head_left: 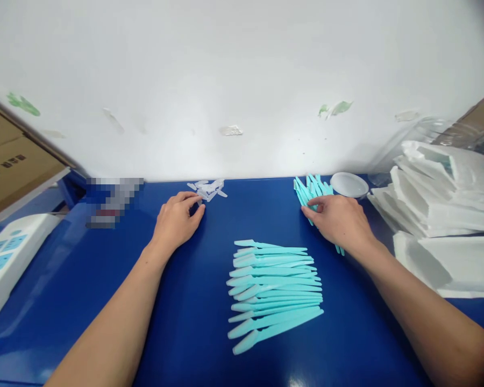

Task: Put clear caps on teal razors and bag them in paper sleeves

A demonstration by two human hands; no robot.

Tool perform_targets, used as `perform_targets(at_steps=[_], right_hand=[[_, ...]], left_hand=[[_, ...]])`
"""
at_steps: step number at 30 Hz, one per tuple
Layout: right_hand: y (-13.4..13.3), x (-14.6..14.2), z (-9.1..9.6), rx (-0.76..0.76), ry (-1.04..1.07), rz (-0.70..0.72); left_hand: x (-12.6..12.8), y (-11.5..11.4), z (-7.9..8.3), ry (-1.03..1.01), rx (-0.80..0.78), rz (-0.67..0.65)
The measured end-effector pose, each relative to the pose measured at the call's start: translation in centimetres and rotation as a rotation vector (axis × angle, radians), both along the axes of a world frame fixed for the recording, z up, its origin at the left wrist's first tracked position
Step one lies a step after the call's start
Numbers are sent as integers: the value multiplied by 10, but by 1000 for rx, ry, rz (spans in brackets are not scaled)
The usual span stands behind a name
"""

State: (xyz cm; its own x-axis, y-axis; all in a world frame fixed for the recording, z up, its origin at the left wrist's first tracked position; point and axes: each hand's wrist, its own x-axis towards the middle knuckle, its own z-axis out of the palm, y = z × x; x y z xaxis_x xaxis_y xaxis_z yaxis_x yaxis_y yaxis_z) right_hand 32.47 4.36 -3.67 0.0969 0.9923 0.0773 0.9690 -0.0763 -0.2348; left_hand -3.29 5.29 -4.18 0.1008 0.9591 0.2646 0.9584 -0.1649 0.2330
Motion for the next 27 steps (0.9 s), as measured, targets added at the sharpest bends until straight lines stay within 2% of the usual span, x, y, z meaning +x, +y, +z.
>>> perform_targets(at_steps=[4,7,10,12,14,18,22,27], right_hand=[[-2,-1,10,43,107,-25],[-11,-4,22,44,325,19],[-21,-9,26,-170,682,155],[-26,-13,25,-312,845,263],[-28,-16,23,-381,890,326],[-31,-20,24,-419,828,385],[-32,-20,25,-448,829,403],[-33,-19,24,-480,848,440]], left_hand=[[-10,-2,9,-17,-77,-9],[-22,-4,16,-56,-144,-46],[-31,-7,22,-109,-193,-29],[-33,-9,25,-106,-232,-15],[-33,-11,27,-79,-253,-17],[-23,-14,29,-105,-261,-33],[-5,-20,35,-347,-425,-79],[15,-28,36,-871,-628,-204]])
